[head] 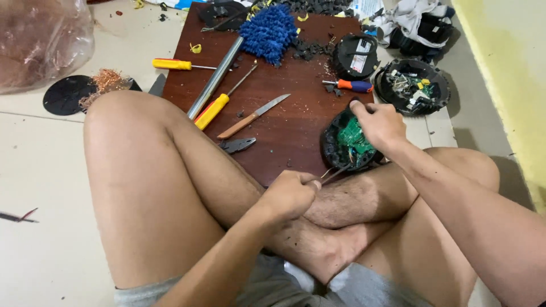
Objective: Assembling and repairing electronic components using pliers, screwdrivers, and knives on a floor-based workspace.
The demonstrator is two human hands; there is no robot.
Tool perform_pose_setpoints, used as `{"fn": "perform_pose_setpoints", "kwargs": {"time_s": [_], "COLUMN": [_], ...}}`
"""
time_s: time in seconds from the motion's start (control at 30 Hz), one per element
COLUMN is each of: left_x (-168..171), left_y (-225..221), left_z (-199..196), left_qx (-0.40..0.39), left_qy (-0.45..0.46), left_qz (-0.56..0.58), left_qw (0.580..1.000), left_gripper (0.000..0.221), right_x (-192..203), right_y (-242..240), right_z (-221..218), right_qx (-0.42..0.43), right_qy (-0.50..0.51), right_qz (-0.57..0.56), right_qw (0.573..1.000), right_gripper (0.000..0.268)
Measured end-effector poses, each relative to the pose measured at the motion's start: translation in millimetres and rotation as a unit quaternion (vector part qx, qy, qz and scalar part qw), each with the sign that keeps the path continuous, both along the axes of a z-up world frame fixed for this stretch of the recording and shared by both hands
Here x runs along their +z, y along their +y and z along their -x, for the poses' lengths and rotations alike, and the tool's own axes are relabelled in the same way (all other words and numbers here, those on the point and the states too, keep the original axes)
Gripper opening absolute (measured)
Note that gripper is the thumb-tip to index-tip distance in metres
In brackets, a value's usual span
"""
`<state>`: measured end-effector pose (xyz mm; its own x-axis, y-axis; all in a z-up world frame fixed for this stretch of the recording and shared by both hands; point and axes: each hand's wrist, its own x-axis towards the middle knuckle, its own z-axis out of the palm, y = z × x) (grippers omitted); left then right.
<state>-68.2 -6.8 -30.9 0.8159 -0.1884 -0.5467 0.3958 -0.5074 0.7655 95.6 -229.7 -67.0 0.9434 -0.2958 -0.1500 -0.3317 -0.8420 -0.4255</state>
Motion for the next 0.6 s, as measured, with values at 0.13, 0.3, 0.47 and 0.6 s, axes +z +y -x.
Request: {"fn": "perform_pose_setpoints", "kwargs": {"time_s": [0.13, 0.3, 0.47, 0.6], "left_x": [-43, -31, -11, -21], "left_y": [-14, -23, -30, -48], "left_z": [3, 9, 7, -11], "left_qx": [0.065, 0.230, 0.080, 0.082], "left_qy": [-0.006, 0.166, 0.060, 0.047], "left_qz": [0.047, 0.265, 0.035, -0.044], "left_qw": [0.997, 0.922, 0.994, 0.995], "left_gripper": [0.042, 0.045, 0.042, 0.044], "right_x": [0, 0, -4, -10], "right_y": [-1, -2, 0, 11], "right_z": [1, 14, 16, 21], "right_qx": [0.007, 0.008, -0.012, -0.052], "right_qy": [-0.010, -0.021, -0.064, -0.085], "right_qz": [-0.004, -0.018, -0.014, -0.017], "right_qw": [1.000, 1.000, 0.998, 0.995], "right_gripper": [0.053, 0.052, 0.053, 0.055]}}
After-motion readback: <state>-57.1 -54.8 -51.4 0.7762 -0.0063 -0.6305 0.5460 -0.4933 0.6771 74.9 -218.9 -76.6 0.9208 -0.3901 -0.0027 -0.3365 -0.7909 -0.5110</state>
